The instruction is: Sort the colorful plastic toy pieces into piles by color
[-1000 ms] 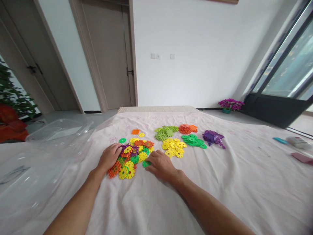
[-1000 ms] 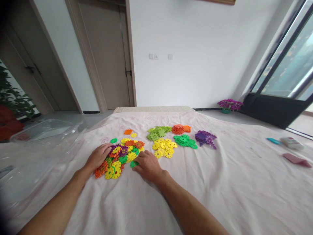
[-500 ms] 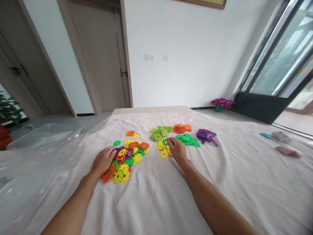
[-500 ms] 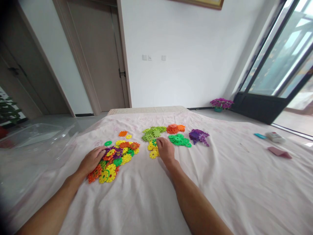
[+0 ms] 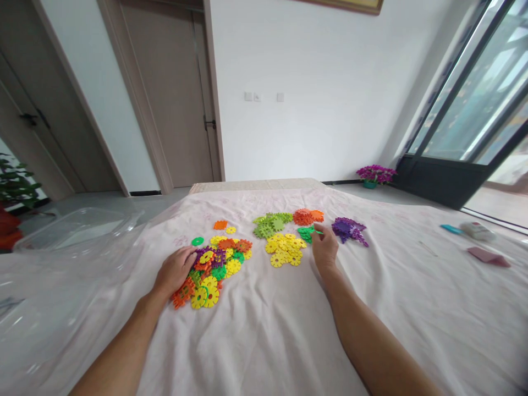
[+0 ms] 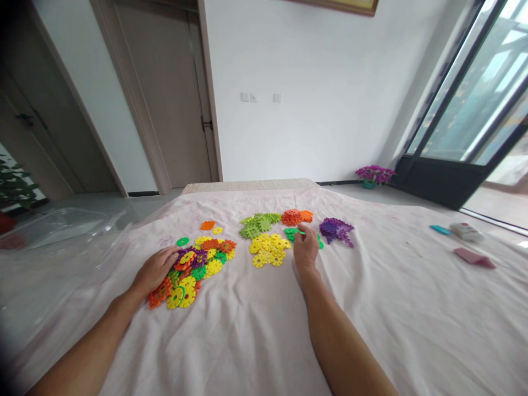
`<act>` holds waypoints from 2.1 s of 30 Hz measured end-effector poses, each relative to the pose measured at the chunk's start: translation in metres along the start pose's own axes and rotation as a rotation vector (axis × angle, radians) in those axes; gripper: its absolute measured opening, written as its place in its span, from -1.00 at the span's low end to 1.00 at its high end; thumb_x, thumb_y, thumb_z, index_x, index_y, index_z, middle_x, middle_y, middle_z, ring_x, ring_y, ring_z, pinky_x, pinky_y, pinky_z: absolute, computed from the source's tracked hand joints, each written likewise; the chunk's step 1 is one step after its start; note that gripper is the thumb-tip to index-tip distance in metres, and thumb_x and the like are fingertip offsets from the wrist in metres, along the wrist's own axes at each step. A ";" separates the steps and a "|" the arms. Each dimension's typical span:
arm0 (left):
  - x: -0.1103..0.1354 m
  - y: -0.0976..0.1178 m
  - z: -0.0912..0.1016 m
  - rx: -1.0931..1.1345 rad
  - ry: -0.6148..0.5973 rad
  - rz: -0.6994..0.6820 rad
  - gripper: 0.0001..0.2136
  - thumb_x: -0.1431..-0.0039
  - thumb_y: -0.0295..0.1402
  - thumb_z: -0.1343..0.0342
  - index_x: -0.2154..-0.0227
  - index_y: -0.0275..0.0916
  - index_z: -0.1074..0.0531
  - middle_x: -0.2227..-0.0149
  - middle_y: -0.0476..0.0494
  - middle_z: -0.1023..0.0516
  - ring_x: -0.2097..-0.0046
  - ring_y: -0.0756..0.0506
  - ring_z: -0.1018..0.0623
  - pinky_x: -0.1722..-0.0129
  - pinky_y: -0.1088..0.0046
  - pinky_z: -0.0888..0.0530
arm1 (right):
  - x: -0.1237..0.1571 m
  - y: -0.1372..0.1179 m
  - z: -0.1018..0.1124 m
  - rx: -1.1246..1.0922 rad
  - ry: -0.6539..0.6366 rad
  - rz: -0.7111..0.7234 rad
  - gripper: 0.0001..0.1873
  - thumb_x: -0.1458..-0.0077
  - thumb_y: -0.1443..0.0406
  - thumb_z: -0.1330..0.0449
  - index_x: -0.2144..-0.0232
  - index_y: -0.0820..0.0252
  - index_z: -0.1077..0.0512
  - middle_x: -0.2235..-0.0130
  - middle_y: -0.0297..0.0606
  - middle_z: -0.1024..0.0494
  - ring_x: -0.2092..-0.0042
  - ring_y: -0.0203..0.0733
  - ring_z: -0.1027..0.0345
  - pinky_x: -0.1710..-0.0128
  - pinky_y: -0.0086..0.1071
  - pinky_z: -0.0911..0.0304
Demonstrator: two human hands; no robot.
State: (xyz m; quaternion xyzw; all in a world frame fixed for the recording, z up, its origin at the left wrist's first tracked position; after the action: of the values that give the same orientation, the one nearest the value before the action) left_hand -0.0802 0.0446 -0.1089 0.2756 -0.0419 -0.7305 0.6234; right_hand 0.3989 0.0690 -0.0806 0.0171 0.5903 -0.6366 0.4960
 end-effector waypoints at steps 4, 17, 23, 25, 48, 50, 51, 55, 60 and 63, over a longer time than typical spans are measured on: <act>-0.001 -0.003 -0.002 -0.016 -0.009 0.006 -0.55 -0.29 -0.15 0.21 -0.01 -0.23 -0.46 -0.11 -0.16 -0.48 -0.16 -0.13 -0.42 -0.21 0.30 -0.29 | 0.031 -0.049 -0.024 -0.057 -0.275 0.238 -0.72 -0.08 0.33 -0.04 0.24 0.18 -0.53 0.24 -0.18 -0.55 0.22 -0.15 -0.40 0.14 -0.30 -0.29; 0.001 -0.001 -0.002 -0.038 0.001 -0.012 -0.55 -0.31 -0.15 0.24 0.00 -0.22 -0.46 -0.10 -0.15 -0.49 -0.15 -0.12 -0.43 -0.21 0.30 -0.28 | 0.144 -0.165 -0.044 0.018 -1.001 0.820 -0.57 -0.21 0.20 -0.14 -0.12 0.05 -0.33 -0.13 -0.22 -0.42 -0.14 -0.06 -0.19 -0.12 -0.18 -0.09; 0.001 0.002 0.000 -0.034 0.000 -0.004 -0.54 -0.31 -0.14 0.24 -0.01 -0.22 -0.46 -0.11 -0.15 -0.48 -0.15 -0.13 -0.42 -0.21 0.29 -0.28 | 0.145 -0.164 -0.045 0.034 -1.021 0.837 -0.82 -0.21 0.27 -0.12 0.17 0.11 -0.48 0.19 -0.24 -0.54 0.07 -0.12 -0.29 0.03 -0.26 -0.15; 0.001 0.002 0.000 -0.032 -0.002 -0.002 -0.54 -0.31 -0.14 0.24 -0.01 -0.22 -0.46 -0.11 -0.16 -0.48 -0.15 -0.14 -0.42 -0.21 0.29 -0.28 | 0.142 -0.161 -0.045 0.034 -0.985 0.808 -0.79 -0.21 0.28 -0.11 0.13 0.12 -0.47 0.18 -0.22 -0.53 0.09 -0.13 -0.28 0.07 -0.27 -0.16; 0.000 0.000 -0.001 -0.038 0.001 0.001 -0.55 -0.31 -0.16 0.23 0.00 -0.24 -0.47 -0.11 -0.17 -0.48 -0.15 -0.14 -0.43 -0.20 0.28 -0.29 | 0.146 -0.167 -0.050 0.135 -0.960 0.920 -0.76 -0.22 0.11 -0.15 0.26 0.16 -0.44 0.18 -0.25 -0.49 0.12 -0.15 -0.22 0.13 -0.28 -0.05; 0.000 0.000 -0.001 -0.037 0.004 0.000 -0.55 -0.31 -0.16 0.23 0.00 -0.23 -0.47 -0.10 -0.17 -0.49 -0.15 -0.14 -0.43 -0.20 0.26 -0.29 | 0.146 -0.166 -0.051 0.148 -0.949 0.929 -0.76 -0.29 0.18 -0.08 0.34 0.17 -0.42 0.24 -0.26 -0.49 0.18 -0.18 -0.23 0.16 -0.30 -0.04; 0.000 -0.001 -0.001 -0.036 0.005 -0.002 -0.55 -0.31 -0.15 0.23 0.00 -0.23 -0.47 -0.10 -0.17 -0.49 -0.14 -0.14 -0.43 -0.20 0.25 -0.30 | 0.146 -0.164 -0.052 0.154 -0.939 0.919 -0.74 -0.31 0.21 -0.03 0.37 0.17 -0.41 0.27 -0.26 -0.48 0.21 -0.20 -0.22 0.18 -0.31 -0.04; 0.000 0.000 -0.001 -0.033 0.003 -0.009 -0.54 -0.31 -0.15 0.23 0.00 -0.25 -0.46 -0.10 -0.19 -0.49 -0.14 -0.15 -0.43 -0.21 0.25 -0.29 | 0.136 -0.154 -0.053 0.143 -0.864 0.809 -0.69 -0.34 0.28 0.04 0.41 0.18 -0.39 0.32 -0.27 -0.45 0.26 -0.24 -0.23 0.24 -0.36 -0.04; 0.001 -0.002 -0.002 -0.032 0.002 0.002 -0.55 -0.31 -0.15 0.23 -0.01 -0.24 -0.46 -0.11 -0.18 -0.48 -0.16 -0.15 -0.42 -0.22 0.23 -0.27 | 0.106 -0.133 -0.044 0.166 -0.637 0.615 -0.70 -0.33 0.29 0.03 0.40 0.19 -0.40 0.31 -0.25 -0.45 0.24 -0.23 -0.25 0.20 -0.37 -0.06; 0.000 -0.003 -0.002 -0.031 -0.001 0.003 -0.54 -0.31 -0.14 0.23 -0.01 -0.23 -0.46 -0.11 -0.17 -0.48 -0.16 -0.15 -0.42 -0.22 0.23 -0.28 | 0.083 -0.114 -0.036 0.229 -0.518 0.522 -0.70 -0.32 0.28 0.02 0.41 0.18 -0.42 0.31 -0.24 -0.47 0.20 -0.20 -0.27 0.16 -0.36 -0.07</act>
State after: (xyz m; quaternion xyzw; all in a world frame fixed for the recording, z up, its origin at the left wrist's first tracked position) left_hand -0.0815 0.0456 -0.1118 0.2653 -0.0313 -0.7304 0.6287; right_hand 0.2624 0.0244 -0.0579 0.0606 0.3462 -0.5340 0.7690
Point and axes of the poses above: each hand's wrist, its own x-axis away from the middle knuckle, its own z-axis out of the back of the hand, y = z × x, the point moved 4 cm from there along -x, towards the middle knuckle
